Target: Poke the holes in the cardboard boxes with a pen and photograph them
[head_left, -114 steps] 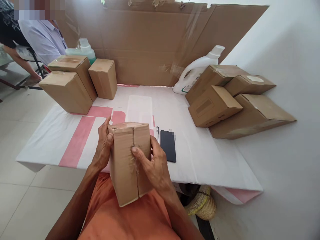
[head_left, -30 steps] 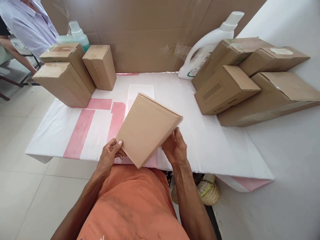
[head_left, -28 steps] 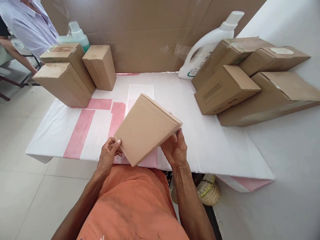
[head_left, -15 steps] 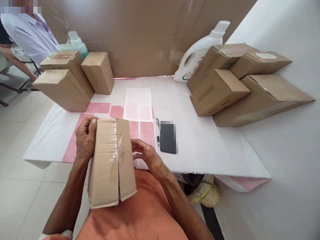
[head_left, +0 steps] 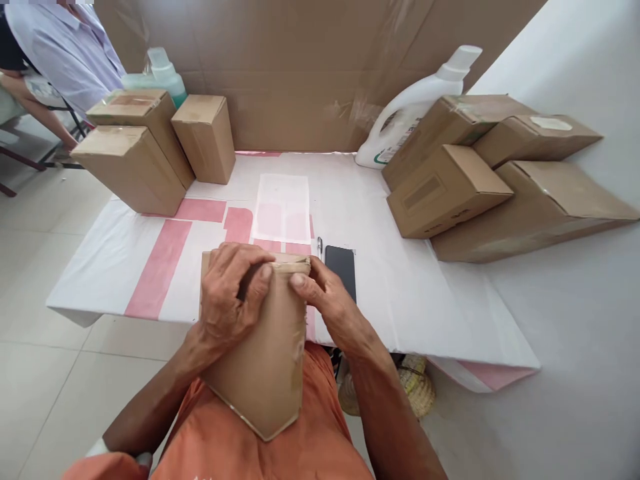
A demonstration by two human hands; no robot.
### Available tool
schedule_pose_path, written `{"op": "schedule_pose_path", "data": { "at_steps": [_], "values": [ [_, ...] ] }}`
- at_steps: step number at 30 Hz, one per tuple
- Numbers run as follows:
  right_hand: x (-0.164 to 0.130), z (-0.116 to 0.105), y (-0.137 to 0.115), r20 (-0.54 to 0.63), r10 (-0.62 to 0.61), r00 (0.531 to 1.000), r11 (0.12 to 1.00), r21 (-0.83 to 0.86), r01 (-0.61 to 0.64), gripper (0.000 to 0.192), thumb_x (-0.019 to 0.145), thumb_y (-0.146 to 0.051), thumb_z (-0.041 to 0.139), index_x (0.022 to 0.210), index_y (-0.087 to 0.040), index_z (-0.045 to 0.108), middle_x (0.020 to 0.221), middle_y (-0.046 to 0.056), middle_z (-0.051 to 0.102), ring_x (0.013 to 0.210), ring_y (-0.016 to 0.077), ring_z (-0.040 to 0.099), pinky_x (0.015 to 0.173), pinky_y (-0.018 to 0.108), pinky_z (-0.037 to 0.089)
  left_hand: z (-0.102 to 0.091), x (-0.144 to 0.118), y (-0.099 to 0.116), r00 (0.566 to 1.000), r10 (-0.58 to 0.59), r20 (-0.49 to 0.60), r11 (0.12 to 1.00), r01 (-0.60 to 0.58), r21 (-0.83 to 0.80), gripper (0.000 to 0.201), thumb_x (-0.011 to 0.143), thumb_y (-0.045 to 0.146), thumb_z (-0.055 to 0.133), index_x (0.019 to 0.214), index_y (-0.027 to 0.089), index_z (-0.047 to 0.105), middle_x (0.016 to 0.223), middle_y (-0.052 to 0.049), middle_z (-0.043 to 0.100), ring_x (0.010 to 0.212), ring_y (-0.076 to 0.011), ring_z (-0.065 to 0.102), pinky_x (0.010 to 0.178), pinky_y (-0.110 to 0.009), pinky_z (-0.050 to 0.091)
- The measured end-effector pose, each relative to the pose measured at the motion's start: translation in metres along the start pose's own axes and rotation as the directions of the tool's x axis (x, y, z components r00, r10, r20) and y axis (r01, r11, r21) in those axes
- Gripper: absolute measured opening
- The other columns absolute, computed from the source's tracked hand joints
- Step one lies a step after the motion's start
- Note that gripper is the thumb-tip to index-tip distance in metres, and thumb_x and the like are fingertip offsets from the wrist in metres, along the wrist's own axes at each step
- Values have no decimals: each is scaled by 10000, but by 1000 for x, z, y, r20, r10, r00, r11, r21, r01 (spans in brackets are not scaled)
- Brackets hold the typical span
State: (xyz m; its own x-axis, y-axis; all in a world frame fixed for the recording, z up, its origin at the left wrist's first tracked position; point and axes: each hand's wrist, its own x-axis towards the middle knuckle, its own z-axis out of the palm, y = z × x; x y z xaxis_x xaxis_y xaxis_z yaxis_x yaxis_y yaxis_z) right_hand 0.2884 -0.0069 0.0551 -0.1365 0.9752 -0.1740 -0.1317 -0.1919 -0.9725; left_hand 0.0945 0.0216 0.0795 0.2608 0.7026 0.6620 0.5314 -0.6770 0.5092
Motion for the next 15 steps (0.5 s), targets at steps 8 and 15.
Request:
{"op": "schedule_pose_path", "data": {
  "at_steps": [8,15],
  "values": [
    [-12,1,-5,-10,-91,996,994,55,91,537,874,-558,890,1267,-265,673,1307,62,759,1223,287,714,1029,415,579,6,-1,8,994,107,-26,994,-108,-6,164,1070,180,542,1083,217,701,992,-61,783,975,-222,725,936,-398,525],
    [-27,11,-24,-104,-283,954,959,-30,281,699,793,-507,977,1363,-310,625,1396,75,718,1254,305,702,1085,437,582,8,4,15,928,271,-257,959,-282,-9,266,1075,300,474,1050,229,730,919,-83,764,848,-259,717,847,-468,549]
  ]
}}
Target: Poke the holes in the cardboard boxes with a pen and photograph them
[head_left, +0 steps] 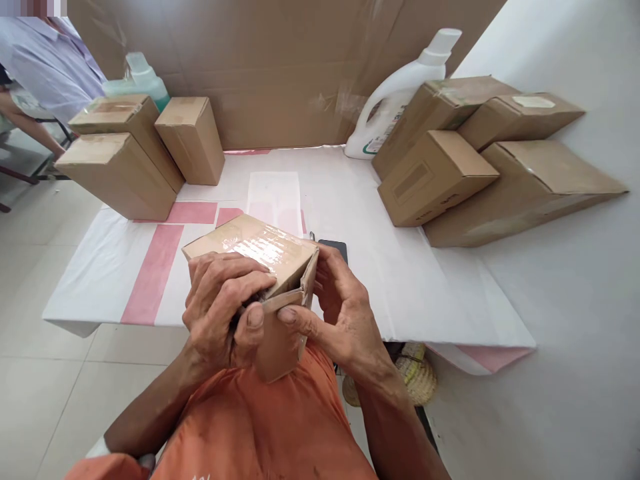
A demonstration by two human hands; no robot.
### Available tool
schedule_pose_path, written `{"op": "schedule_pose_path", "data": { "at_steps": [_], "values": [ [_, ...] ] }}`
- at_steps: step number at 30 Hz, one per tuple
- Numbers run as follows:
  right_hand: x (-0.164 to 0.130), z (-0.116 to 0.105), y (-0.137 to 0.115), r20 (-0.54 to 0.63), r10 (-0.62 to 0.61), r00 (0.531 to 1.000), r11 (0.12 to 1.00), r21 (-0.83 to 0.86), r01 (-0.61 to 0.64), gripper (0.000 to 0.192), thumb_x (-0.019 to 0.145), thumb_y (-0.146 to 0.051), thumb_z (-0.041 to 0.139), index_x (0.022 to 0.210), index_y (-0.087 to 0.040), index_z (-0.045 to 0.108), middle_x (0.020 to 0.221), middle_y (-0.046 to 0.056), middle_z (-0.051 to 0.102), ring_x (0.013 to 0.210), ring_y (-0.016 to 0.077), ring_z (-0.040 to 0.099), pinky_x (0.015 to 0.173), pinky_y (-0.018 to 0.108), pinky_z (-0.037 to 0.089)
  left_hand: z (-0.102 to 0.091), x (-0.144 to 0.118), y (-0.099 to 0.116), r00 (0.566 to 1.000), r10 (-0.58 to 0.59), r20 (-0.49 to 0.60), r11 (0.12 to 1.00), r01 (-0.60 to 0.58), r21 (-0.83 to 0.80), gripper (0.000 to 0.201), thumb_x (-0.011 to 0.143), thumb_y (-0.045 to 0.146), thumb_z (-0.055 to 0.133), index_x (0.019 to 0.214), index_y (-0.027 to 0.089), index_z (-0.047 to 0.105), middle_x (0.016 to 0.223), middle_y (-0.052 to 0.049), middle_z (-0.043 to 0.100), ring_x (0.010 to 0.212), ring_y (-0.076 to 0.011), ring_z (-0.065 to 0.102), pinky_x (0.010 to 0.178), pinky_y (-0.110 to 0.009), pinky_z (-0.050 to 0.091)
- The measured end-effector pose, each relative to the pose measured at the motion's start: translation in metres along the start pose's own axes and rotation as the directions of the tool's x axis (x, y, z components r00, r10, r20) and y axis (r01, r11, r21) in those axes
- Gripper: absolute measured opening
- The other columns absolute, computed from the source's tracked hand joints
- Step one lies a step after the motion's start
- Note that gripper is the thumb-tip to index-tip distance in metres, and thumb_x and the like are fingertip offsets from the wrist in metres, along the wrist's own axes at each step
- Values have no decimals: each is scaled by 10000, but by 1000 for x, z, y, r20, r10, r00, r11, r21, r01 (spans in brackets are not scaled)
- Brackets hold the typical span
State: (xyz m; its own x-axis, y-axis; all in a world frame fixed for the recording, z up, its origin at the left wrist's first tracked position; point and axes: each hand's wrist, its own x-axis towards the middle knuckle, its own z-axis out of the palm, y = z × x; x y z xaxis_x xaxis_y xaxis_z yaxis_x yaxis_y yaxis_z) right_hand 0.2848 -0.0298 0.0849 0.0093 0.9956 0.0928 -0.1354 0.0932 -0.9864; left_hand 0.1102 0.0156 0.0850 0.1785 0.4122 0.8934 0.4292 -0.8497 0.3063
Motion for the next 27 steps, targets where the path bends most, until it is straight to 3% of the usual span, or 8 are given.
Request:
{"op": "schedule_pose_path", "data": {
  "at_steps": [4,8,11,14,19,27],
  "values": [
    [1,-1,10,8,27,1000,999,33,-28,723,809,-636,921,1361,-300,597,1348,67,732,1245,304,700,1061,426,586,5,-4,1,997,19,78,999,-21,25,181,1040,281,550,1090,235,718,954,-82,786,866,-257,746,875,-456,564],
    [0,0,22,-82,87,993,994,77,-81,599,890,-708,799,1272,-272,651,1222,53,764,1145,277,710,962,381,590,4,-13,5,987,37,157,999,-37,0,205,1043,304,554,1152,222,707,1009,-97,810,921,-268,766,895,-450,565],
    [-3,-1,19,-93,114,989,990,92,-106,567,869,-659,836,1244,-269,664,1170,43,768,1087,265,708,908,361,583,2,-18,8,983,47,177,999,-45,-13,254,1063,338,529,1199,208,700,1047,-114,814,966,-278,763,916,-460,557],
    [-4,-6,13,-27,118,993,988,104,-115,560,853,-558,879,1272,-265,652,1223,45,761,1139,268,700,971,371,568,2,-20,10,982,41,185,999,-40,-7,247,1075,359,525,1176,218,701,1040,-106,810,959,-272,764,915,-454,548],
    [-5,-10,10,36,67,997,993,93,-70,509,934,-539,772,1328,-260,610,1354,69,733,1233,285,682,1062,411,540,0,-15,12,976,45,212,999,-46,-1,233,1089,349,527,1174,210,693,1027,-108,800,957,-265,754,913,-442,534],
    [4,3,5,57,55,997,995,84,-60,473,926,-452,756,1331,-262,599,1331,58,709,1246,277,659,1072,403,517,-22,-8,1,957,-66,283,995,41,91,398,1106,523,493,1191,207,720,1107,-142,776,1062,-310,722,970,-471,502]
  ]
}}
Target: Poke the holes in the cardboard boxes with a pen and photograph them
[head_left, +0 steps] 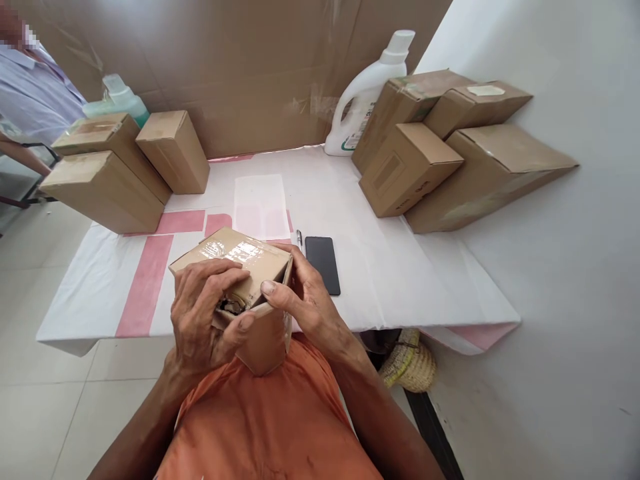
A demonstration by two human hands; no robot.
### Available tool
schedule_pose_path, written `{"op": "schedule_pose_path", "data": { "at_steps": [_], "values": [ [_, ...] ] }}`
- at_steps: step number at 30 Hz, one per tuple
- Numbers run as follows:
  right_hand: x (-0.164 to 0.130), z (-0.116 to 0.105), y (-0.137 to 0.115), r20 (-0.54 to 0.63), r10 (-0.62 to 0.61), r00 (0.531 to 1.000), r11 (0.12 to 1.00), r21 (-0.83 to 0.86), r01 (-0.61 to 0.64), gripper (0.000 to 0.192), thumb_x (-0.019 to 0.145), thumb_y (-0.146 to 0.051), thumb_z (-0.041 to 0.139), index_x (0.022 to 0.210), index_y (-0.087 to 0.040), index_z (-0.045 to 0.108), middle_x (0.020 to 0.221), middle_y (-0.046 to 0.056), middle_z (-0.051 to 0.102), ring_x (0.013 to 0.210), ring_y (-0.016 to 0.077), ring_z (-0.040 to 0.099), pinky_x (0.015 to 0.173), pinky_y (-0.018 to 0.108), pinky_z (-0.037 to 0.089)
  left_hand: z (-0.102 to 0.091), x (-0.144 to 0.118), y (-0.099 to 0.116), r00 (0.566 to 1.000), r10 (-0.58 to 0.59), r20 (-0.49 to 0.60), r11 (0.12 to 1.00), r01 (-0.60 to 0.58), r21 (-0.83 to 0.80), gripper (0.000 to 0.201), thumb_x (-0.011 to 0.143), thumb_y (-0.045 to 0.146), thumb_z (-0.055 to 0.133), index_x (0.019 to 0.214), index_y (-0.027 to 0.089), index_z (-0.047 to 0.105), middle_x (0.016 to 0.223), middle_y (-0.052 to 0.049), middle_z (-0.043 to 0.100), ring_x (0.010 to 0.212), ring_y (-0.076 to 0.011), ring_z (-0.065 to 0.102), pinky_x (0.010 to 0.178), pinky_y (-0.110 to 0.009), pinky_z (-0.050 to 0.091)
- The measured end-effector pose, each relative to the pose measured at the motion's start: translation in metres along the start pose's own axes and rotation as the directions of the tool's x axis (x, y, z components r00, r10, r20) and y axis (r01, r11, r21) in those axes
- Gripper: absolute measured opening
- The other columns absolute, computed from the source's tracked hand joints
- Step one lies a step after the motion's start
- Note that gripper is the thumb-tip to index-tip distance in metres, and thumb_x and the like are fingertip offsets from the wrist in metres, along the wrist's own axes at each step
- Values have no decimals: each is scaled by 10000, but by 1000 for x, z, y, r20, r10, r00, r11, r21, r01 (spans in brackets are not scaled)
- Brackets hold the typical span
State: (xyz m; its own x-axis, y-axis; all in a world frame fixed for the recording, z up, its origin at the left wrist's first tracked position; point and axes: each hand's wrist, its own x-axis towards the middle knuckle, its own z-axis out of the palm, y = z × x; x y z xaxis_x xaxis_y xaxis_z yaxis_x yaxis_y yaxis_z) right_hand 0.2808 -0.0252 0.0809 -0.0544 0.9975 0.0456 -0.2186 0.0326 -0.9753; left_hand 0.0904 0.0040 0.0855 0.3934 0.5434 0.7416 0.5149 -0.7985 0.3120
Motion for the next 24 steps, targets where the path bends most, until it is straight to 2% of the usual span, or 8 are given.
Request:
{"op": "schedule_pose_path", "data": {
  "at_steps": [6,11,18,24],
  "values": [
    [9,3,-1,3,2,1000,999,-54,-2,511,868,-466,780,1284,-235,595,1243,72,709,1153,281,655,1022,416,509,-17,1,-8,981,-159,107,987,162,-21,537,1115,631,413,1213,211,733,1203,-153,760,1182,-346,702,1034,-517,510],
    [13,2,-2,54,-9,998,999,-50,12,498,869,-454,767,1277,-229,590,1239,70,710,1124,264,652,977,396,518,-27,5,-11,956,-238,171,968,247,-37,411,1112,532,506,1246,216,733,1278,-131,741,1246,-317,684,1080,-478,517],
    [17,-1,1,91,-21,996,996,-90,29,538,866,-476,760,1307,-223,582,1228,72,706,1112,267,648,956,402,518,-35,8,-12,932,-269,241,958,286,-35,383,1098,517,546,1270,223,723,1310,-123,726,1266,-323,674,1105,-487,505],
    [16,-1,3,95,-28,995,996,-80,35,525,873,-497,781,1288,-239,589,1219,61,713,1098,266,653,947,398,524,-34,8,-13,929,-268,257,957,286,-37,381,1101,517,534,1275,229,714,1311,-128,726,1264,-329,670,1099,-513,497]
  ]
}}
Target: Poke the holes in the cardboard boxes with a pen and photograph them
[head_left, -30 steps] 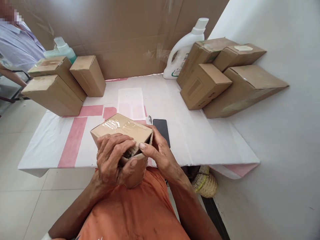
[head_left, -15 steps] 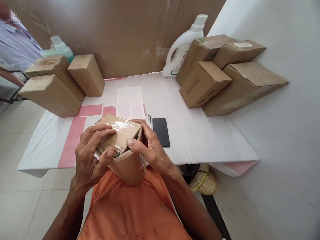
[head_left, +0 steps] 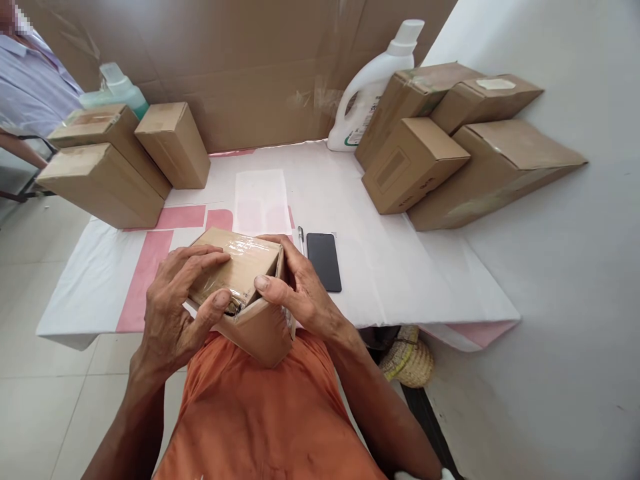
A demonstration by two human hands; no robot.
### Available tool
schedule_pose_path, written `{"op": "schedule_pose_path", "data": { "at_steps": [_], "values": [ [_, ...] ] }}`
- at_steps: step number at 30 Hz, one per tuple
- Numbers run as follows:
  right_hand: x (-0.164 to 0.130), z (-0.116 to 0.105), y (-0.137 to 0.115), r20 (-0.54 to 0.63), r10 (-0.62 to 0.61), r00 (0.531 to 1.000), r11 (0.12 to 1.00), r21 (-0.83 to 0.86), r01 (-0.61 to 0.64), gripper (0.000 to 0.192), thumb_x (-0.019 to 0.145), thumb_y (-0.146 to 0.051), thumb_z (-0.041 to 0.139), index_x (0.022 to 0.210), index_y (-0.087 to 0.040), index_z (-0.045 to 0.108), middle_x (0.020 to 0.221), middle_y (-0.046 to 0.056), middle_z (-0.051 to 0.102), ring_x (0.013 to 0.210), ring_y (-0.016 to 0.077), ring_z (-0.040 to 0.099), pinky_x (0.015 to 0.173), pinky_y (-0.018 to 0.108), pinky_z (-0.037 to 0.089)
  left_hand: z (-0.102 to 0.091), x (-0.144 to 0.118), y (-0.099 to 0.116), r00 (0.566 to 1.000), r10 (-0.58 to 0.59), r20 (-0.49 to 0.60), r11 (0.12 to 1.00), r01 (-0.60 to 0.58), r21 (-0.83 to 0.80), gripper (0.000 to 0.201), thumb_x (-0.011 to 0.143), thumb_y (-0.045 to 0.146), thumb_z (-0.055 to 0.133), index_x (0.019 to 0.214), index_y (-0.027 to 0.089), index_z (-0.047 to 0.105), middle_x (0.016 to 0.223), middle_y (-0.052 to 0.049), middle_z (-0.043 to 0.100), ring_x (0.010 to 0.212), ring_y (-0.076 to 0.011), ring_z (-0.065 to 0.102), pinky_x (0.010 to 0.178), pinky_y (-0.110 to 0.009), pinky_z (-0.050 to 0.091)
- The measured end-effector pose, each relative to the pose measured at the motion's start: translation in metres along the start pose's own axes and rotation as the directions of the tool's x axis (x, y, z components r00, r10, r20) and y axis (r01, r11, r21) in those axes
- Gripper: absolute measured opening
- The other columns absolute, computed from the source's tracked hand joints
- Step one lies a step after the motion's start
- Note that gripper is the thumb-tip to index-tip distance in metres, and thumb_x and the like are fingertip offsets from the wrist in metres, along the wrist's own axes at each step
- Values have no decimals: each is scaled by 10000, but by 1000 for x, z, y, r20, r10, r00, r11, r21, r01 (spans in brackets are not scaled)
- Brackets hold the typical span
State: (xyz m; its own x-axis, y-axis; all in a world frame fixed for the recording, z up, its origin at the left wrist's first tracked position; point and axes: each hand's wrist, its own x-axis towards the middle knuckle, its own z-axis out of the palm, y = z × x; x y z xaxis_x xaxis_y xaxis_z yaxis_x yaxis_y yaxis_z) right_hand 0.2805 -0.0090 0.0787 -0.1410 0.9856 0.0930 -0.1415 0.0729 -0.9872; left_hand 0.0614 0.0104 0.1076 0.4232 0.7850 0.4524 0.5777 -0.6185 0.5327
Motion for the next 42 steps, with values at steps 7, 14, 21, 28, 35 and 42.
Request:
{"op": "schedule_pose_path", "data": {
  "at_steps": [7,14,21,28,35,42],
  "values": [
    [-4,0,0,-22,-13,1000,998,58,14,493,895,-494,798,1283,-259,605,1254,57,720,1149,274,660,1007,417,531,6,1,3,999,31,-14,999,-30,43,406,1116,524,479,1275,227,706,1295,-122,739,1252,-333,674,1088,-518,487],
    [-21,25,-1,-199,8,980,1000,22,-3,504,944,-437,724,1386,-247,574,1339,94,686,1206,284,662,1077,447,524,-2,-7,4,993,-49,107,992,36,122,532,1118,511,459,1574,251,546,1646,-129,567,1548,-353,510,1243,-545,397],
    [-2,16,7,-103,-166,981,983,-95,156,493,898,-326,586,1367,-210,683,1386,81,731,1239,303,660,1128,464,480,-22,-22,-2,992,-90,93,973,68,221,523,1107,557,471,1495,242,625,1488,-137,663,1381,-376,612,1141,-554,470],
    [41,-4,-1,302,-155,941,987,1,163,496,812,-281,578,1258,-272,795,1298,30,793,1242,327,692,1144,507,495,-37,-5,-10,980,-194,-32,956,196,220,586,1028,654,611,1446,246,664,1282,-119,708,1101,-316,699,956,-473,584],
    [50,16,-11,233,-212,949,951,-174,255,308,928,-284,594,1170,-278,784,1265,61,765,1237,272,695,1147,478,537,-26,8,-8,909,-297,293,953,265,145,668,1032,714,555,1556,299,565,1292,-65,770,1043,-287,754,930,-417,606],
    [14,8,-14,81,-107,991,966,-229,123,322,1092,-514,623,1217,-250,758,1278,79,757,1220,262,711,1081,440,548,-26,4,-7,891,-382,246,924,361,125,705,1014,767,526,1460,230,624,1332,-99,762,1141,-321,740,1031,-468,582]
  ]
}}
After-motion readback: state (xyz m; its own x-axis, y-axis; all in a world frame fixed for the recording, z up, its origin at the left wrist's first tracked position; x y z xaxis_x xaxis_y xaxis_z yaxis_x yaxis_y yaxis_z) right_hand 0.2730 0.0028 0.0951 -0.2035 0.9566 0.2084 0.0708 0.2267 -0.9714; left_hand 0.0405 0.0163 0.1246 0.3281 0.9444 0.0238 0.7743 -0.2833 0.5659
